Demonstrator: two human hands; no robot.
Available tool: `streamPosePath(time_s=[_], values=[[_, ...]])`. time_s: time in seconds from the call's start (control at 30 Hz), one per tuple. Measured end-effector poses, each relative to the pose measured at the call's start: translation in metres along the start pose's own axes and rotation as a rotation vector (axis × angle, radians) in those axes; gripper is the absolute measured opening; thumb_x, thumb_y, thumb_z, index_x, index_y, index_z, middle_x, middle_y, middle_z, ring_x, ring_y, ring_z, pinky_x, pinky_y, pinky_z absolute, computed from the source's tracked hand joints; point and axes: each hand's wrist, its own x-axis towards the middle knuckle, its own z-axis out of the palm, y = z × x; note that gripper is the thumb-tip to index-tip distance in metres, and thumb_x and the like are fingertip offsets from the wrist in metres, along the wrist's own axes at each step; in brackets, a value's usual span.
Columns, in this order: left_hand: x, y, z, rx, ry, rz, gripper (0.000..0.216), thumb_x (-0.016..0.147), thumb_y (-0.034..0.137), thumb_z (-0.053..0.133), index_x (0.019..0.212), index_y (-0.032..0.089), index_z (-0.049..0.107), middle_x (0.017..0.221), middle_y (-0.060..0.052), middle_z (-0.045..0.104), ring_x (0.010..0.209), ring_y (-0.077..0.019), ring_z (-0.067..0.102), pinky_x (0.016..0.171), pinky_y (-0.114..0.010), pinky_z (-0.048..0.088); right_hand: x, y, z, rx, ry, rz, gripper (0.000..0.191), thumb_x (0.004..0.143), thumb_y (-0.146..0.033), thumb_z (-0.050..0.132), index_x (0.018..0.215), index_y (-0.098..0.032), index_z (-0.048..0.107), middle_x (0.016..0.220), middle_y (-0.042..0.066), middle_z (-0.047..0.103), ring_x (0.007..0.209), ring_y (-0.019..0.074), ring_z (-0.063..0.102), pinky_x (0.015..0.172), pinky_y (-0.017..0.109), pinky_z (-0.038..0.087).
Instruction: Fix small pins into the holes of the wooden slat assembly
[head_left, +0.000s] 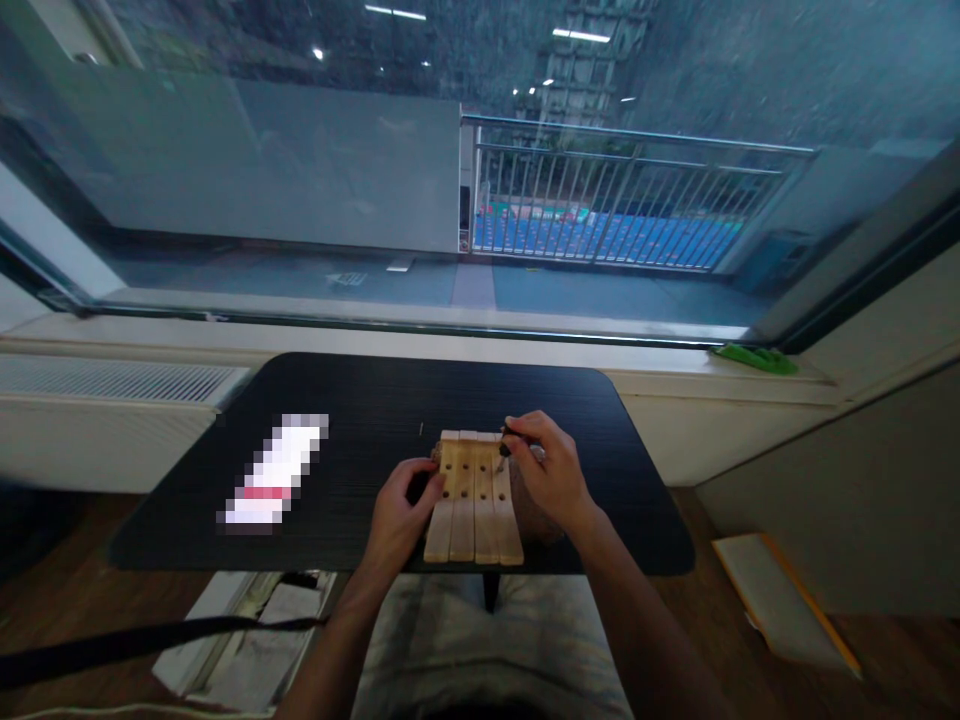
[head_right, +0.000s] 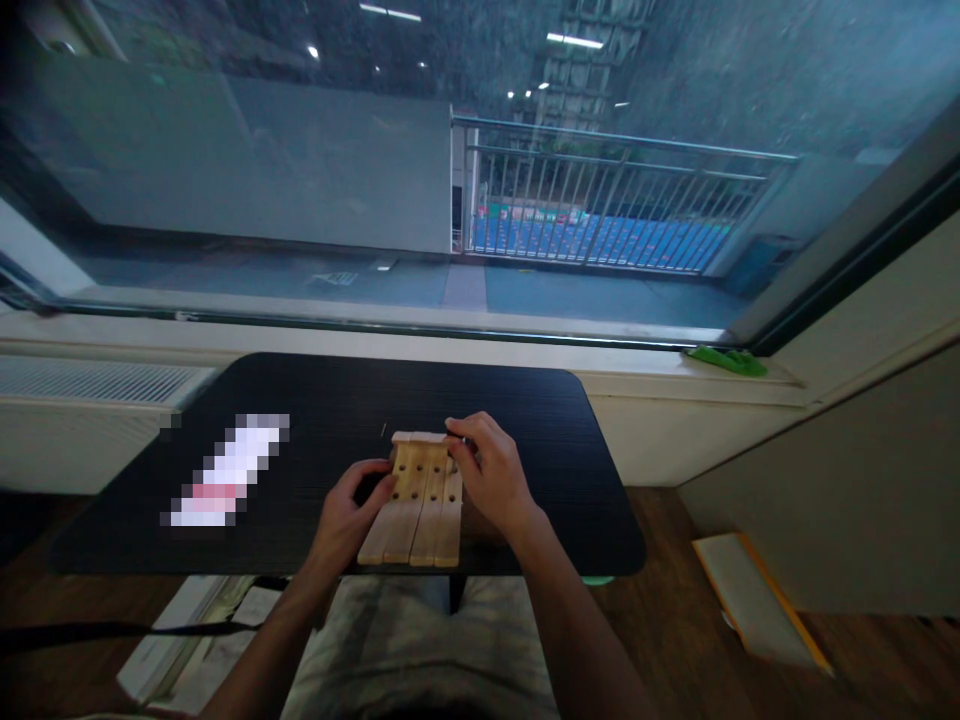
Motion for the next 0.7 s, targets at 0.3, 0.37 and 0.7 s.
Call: streamPosePath(time_s=[0.3,0.37,0.7], values=[[0.0007,-0.0018,-0.0013,0.010,0.003,0.002,0.030,0.081,0.047,0.063,0.093,0.021,0.070,0.099,-0.008,0.074,0.098,-0.0262,0.069,0.093,-0.040,0.054,0.0001,0.0018,0.0023,-0.010,0.032,-0.009,0.015,0.093,-0.018,0.059,0.102,-0.026,0.068,0.085,0.001,0.068,0.074,0.0157,0.065,0.064,0.029,0.054],[0.0009,-0.0019,-0.0014,0.012,0.002,0.002,0.030,0.081,0.047,0.063,0.094,0.021,0.070,0.100,-0.008,0.074,0.099,-0.0262,0.069,0.093,-0.040,0.054,0.0002,0.0019,0.0022,-0.001,0.033,-0.009,0.015,0.093,-0.017,0.060,0.102,-0.026,0.068,0.085,0.001,0.068,0.074,0.0157,0.065,0.064,0.029,0.053],[0.0013,0.0015,-0.0030,0.009,-0.005,-0.005,0.031,0.080,0.048,0.063,0.094,0.021,0.070,0.101,-0.008,0.074,0.099,-0.0266,0.068,0.094,-0.040,0.053,0.0032,-0.0010,0.0019,-0.012,-0.002,0.020,0.016,0.092,-0.017,0.060,0.103,-0.025,0.069,0.087,0.002,0.069,0.075,0.0152,0.065,0.066,0.029,0.054]])
